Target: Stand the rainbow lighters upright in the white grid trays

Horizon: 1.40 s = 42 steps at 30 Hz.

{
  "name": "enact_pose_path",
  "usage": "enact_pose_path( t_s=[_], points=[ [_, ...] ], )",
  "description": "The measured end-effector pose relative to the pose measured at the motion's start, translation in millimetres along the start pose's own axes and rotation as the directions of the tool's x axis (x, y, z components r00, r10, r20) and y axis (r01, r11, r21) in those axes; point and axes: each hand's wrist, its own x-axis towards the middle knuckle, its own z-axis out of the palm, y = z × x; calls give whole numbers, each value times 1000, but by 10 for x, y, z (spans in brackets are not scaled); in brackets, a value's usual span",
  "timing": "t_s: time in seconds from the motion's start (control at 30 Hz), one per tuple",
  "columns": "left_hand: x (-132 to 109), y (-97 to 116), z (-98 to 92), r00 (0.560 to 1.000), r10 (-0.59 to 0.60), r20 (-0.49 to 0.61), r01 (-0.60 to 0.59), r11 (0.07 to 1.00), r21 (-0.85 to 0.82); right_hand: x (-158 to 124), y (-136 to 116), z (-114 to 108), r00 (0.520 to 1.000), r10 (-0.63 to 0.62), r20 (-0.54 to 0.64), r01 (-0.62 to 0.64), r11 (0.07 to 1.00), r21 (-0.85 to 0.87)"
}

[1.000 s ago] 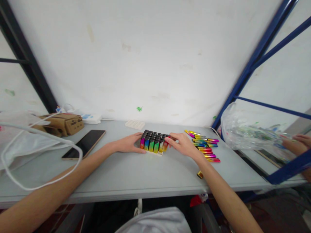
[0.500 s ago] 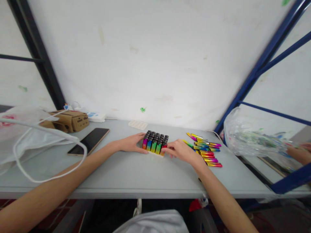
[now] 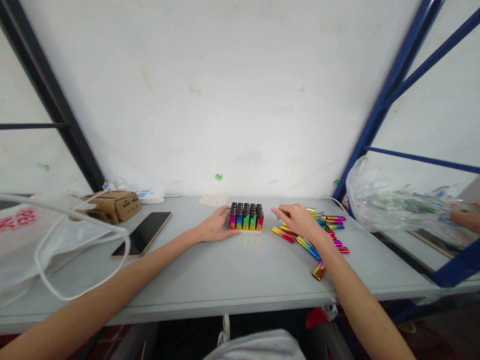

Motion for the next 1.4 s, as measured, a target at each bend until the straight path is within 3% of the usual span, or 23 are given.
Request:
enact_pose_path(
  t_s=[0.17, 0.3, 0.47, 0.6, 0.7, 0.8, 0.93, 1.03, 1.1, 1.2, 1.33, 1.4],
  points=[
    [542, -159, 132, 996, -73, -46, 77, 993, 87, 7, 90, -14, 999, 32, 1, -32, 999, -27],
    [733, -307, 214, 969, -186, -165, 208, 969, 131, -10, 205, 48, 985, 35, 169, -30, 999, -33],
    [490, -462, 121, 924, -320, -209, 369, 891, 265, -54, 340, 191, 924, 6, 383, 2, 1000, -20],
    [135, -500, -58, 909, -398, -126, 412, 809, 419, -62, 324, 229, 895, 31, 445, -13, 999, -43],
    [-124, -250, -72, 936, -330, -126, 345, 782, 518, -51, 258, 208, 906, 11, 422, 2, 999, -32],
    [-269, 259, 50, 973, -195, -127, 232, 785, 575, -26, 185, 192, 941, -19, 339, 9, 999, 32],
    [-207, 917, 235, 997, 14, -81, 37, 807, 590, 16, 112, 226, 982, -103, 155, 89, 991, 98],
    [-87, 1096, 232, 992, 128, -15, -103, 857, 505, 36, 80, 276, 990, -141, 9, 140, 989, 55],
    [-53, 1034, 159, 986, 164, 35, -164, 900, 405, 42, 66, 308, 993, -115, -19, 116, 991, 66],
    [-118, 746, 30, 978, 204, 42, -208, 943, 261, 43, 53, 348, 998, -55, -9, 55, 993, 105],
    [-273, 296, -58, 992, 125, -13, -122, 985, 124, 49, 29, 363, 999, 4, -49, 7, 977, 213],
    [-299, 167, -69, 994, 112, 19, -112, 993, 32, 52, 3, 352, 998, 60, -32, -44, 933, 356]
  ],
)
